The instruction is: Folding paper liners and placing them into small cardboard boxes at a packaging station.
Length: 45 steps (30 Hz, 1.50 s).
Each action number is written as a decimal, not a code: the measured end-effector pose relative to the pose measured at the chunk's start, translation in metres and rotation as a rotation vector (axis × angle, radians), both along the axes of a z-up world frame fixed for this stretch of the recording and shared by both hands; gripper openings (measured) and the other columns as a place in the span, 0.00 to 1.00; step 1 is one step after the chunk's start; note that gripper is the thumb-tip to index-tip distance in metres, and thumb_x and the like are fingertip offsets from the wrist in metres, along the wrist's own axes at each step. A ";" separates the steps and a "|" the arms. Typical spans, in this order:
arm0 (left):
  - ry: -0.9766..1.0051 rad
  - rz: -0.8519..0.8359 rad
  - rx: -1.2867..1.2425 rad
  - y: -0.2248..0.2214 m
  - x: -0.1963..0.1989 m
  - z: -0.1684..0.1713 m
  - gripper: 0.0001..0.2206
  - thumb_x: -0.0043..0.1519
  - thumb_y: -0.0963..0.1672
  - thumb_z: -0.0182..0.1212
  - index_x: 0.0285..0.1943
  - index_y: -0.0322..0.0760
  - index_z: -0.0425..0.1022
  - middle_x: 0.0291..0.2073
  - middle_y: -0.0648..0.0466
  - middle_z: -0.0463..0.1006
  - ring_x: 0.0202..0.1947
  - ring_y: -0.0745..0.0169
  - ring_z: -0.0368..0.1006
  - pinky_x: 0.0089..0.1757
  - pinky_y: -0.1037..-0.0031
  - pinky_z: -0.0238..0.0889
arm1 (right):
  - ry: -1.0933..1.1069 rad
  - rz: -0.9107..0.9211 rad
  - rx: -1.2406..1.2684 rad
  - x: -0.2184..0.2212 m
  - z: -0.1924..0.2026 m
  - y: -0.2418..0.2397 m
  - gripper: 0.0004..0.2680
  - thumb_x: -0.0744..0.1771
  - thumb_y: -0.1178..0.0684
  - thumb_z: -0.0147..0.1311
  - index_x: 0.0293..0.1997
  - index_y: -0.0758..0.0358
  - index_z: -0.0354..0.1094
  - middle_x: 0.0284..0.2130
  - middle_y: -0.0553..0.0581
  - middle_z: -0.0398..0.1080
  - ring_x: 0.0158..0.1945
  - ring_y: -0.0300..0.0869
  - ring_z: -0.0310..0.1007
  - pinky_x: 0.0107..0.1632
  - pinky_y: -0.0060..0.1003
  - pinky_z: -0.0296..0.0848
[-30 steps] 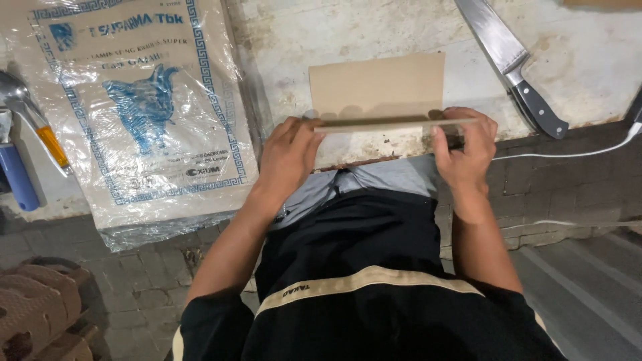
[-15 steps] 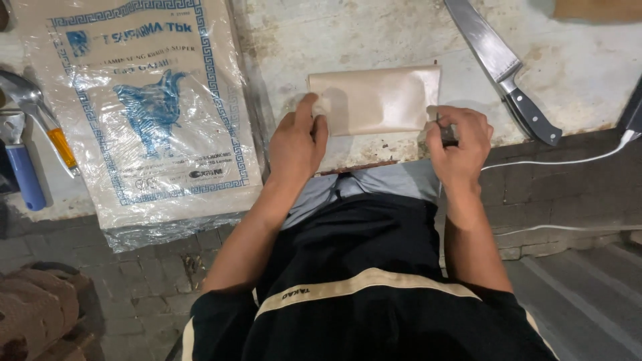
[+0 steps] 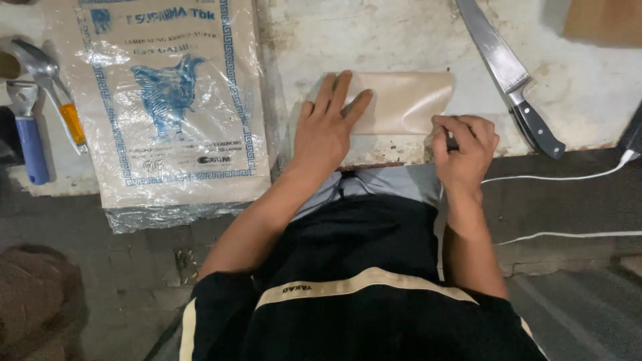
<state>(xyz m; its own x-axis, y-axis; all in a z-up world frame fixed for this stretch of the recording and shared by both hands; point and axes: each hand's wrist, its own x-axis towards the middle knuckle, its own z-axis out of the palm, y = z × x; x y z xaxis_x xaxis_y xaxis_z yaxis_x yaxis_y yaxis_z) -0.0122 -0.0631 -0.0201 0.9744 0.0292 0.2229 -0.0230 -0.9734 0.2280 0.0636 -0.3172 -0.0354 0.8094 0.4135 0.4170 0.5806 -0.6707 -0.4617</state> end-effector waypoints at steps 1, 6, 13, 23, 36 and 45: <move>-0.128 -0.033 0.070 0.000 0.004 -0.005 0.23 0.67 0.38 0.54 0.71 0.52 0.63 0.65 0.41 0.61 0.64 0.42 0.58 0.41 0.71 0.58 | 0.009 0.014 0.014 0.003 -0.001 -0.002 0.05 0.68 0.57 0.58 0.46 0.52 0.78 0.36 0.47 0.65 0.46 0.46 0.69 0.47 0.37 0.58; -0.053 -0.021 -0.034 0.001 0.004 -0.002 0.23 0.65 0.36 0.50 0.69 0.47 0.65 0.66 0.39 0.60 0.65 0.38 0.55 0.41 0.65 0.52 | 0.018 -0.011 0.022 0.001 0.003 0.002 0.05 0.69 0.53 0.56 0.47 0.51 0.77 0.36 0.46 0.65 0.46 0.45 0.69 0.47 0.38 0.58; -0.027 0.009 -0.056 -0.003 0.001 0.000 0.23 0.65 0.36 0.51 0.69 0.47 0.64 0.66 0.36 0.58 0.68 0.30 0.49 0.41 0.64 0.49 | -0.043 0.066 -0.002 0.002 0.023 0.020 0.13 0.68 0.48 0.60 0.57 0.60 0.68 0.54 0.61 0.61 0.58 0.59 0.63 0.55 0.52 0.57; 0.489 -0.124 -0.080 0.013 0.013 0.043 0.28 0.66 0.49 0.45 0.77 0.58 0.46 0.75 0.44 0.41 0.75 0.49 0.32 0.51 0.58 0.46 | 0.098 0.320 -0.431 0.012 0.040 0.080 0.22 0.69 0.40 0.49 0.70 0.56 0.56 0.68 0.62 0.56 0.73 0.56 0.47 0.64 0.73 0.34; 0.449 -0.206 -0.087 0.063 0.013 0.001 0.35 0.55 0.65 0.42 0.75 0.76 0.43 0.77 0.66 0.37 0.76 0.57 0.23 0.59 0.33 0.11 | 0.388 0.429 -0.587 0.040 0.039 0.051 0.22 0.69 0.29 0.31 0.74 0.32 0.42 0.74 0.46 0.37 0.77 0.51 0.29 0.71 0.62 0.24; 0.626 -0.123 0.002 0.052 0.010 0.021 0.36 0.57 0.66 0.40 0.76 0.74 0.40 0.77 0.67 0.34 0.76 0.57 0.23 0.60 0.34 0.08 | 0.402 0.133 -0.399 0.026 0.020 -0.023 0.19 0.71 0.43 0.35 0.74 0.33 0.45 0.74 0.51 0.40 0.76 0.52 0.33 0.72 0.54 0.33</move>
<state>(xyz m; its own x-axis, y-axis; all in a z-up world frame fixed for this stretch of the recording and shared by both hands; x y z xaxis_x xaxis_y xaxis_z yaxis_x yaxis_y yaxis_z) -0.0022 -0.0115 0.0011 0.9163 -0.0909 -0.3901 0.0026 -0.9726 0.2327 0.0900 -0.3400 -0.0153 0.8023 0.5845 -0.1215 0.5029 -0.7714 -0.3900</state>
